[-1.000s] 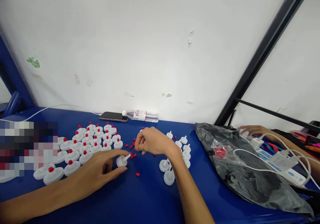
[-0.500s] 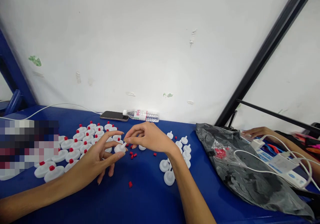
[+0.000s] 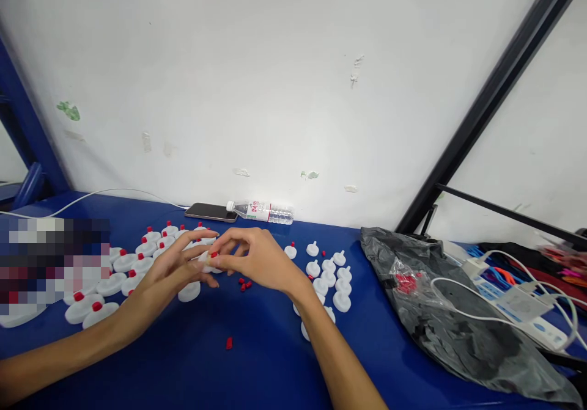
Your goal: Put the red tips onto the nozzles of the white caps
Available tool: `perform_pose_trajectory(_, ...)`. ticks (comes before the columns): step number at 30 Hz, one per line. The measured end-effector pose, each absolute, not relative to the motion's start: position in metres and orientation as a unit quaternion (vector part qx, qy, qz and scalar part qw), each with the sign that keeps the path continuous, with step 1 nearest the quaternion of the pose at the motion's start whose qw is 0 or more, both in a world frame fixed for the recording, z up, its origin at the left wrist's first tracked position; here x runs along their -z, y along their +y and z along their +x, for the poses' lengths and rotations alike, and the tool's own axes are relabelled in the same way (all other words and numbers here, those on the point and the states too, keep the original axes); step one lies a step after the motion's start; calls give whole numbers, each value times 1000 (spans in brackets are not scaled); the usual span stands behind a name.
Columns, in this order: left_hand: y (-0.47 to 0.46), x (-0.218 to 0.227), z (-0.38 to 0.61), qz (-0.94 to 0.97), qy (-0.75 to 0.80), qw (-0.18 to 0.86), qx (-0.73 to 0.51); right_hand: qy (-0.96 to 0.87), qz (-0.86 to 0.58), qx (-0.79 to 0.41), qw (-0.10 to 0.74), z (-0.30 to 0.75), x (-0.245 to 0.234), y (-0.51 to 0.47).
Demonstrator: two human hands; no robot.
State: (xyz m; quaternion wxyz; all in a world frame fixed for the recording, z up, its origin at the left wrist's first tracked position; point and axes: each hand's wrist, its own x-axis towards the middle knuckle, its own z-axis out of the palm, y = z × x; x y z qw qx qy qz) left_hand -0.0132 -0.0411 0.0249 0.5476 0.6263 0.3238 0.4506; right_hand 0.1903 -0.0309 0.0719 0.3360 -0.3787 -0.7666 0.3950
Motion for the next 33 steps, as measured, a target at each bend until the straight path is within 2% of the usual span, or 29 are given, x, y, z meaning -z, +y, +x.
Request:
perform_pose_trajectory(3, -38, -26, -16, 602, 308, 580, -453, -775, -367, -397, 327, 186, -69, -31)
perform_pose_trajectory(12, -36, -29, -12, 605, 313, 590, -433, -782, -362, -394, 321, 186, -67, -31)
perform_pose_trajectory(33, -36, -31, -11, 646, 304, 564, -415, -774, -335, -435, 315, 187, -71, -33)
